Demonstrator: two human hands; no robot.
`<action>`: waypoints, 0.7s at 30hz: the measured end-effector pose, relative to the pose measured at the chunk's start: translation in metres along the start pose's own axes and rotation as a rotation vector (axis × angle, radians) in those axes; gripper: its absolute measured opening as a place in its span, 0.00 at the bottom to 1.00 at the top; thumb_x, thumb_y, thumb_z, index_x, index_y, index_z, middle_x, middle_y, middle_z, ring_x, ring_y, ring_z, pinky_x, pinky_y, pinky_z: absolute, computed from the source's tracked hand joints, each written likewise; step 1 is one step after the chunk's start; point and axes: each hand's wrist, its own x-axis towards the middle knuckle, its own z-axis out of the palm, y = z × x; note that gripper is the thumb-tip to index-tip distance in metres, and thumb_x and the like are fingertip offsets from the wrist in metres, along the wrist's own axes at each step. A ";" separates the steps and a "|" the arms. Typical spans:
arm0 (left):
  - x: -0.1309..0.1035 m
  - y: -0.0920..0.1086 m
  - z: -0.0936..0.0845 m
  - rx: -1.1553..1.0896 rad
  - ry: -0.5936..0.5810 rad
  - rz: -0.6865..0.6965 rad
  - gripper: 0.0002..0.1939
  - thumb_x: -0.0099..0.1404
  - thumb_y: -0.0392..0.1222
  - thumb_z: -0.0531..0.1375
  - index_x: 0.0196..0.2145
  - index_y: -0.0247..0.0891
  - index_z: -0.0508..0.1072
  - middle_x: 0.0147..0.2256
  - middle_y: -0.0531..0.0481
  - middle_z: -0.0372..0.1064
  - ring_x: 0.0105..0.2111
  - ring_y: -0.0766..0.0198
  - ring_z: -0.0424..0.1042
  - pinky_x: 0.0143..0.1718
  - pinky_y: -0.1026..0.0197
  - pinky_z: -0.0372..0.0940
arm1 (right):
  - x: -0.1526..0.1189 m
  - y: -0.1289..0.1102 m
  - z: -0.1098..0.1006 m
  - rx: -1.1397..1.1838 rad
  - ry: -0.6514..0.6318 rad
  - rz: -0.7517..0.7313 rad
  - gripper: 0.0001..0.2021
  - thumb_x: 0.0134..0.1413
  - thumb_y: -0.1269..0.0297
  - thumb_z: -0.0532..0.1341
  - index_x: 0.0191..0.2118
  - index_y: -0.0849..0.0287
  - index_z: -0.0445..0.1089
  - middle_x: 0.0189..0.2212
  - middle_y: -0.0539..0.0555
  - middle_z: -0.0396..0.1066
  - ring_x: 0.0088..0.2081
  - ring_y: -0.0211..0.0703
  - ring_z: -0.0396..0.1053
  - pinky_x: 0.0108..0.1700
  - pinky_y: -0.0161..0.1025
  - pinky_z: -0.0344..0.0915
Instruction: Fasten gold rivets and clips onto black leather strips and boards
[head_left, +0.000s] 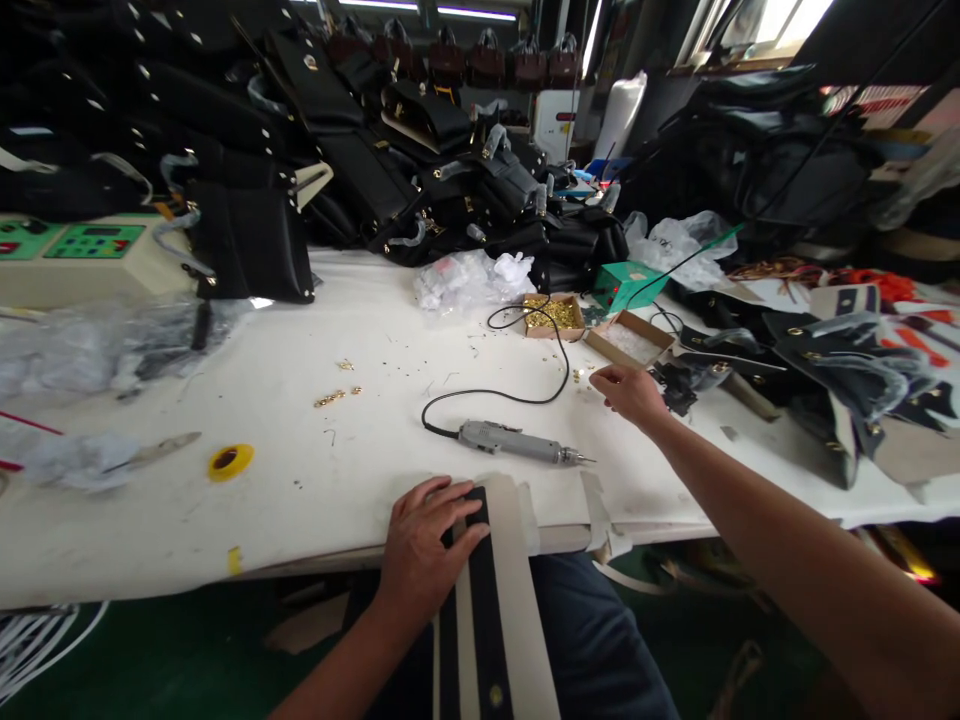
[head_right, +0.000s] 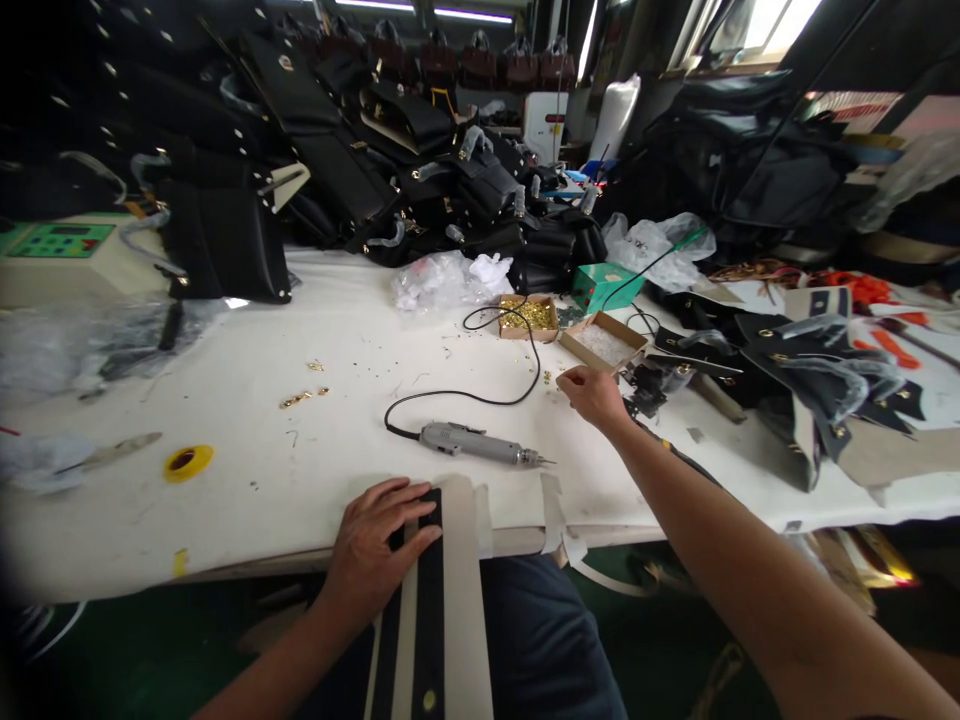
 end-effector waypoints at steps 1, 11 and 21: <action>0.000 -0.001 0.000 0.000 0.001 0.001 0.10 0.61 0.43 0.69 0.42 0.50 0.83 0.52 0.53 0.79 0.57 0.45 0.72 0.57 0.38 0.68 | -0.003 0.002 0.000 0.001 -0.019 -0.006 0.18 0.58 0.52 0.59 0.40 0.59 0.81 0.23 0.52 0.76 0.25 0.42 0.73 0.30 0.36 0.65; 0.002 0.004 -0.001 -0.023 0.004 -0.031 0.09 0.61 0.44 0.70 0.40 0.49 0.82 0.51 0.53 0.80 0.56 0.46 0.72 0.57 0.39 0.66 | -0.010 0.008 0.005 -0.070 -0.075 -0.103 0.10 0.51 0.58 0.65 0.35 0.56 0.82 0.37 0.53 0.82 0.38 0.47 0.76 0.43 0.38 0.68; -0.002 0.013 -0.002 -0.110 -0.039 -0.128 0.13 0.59 0.43 0.72 0.42 0.48 0.81 0.52 0.54 0.79 0.59 0.51 0.68 0.63 0.45 0.60 | -0.006 0.005 -0.005 -0.196 -0.227 -0.024 0.15 0.56 0.56 0.65 0.42 0.62 0.81 0.23 0.54 0.77 0.26 0.42 0.70 0.32 0.38 0.60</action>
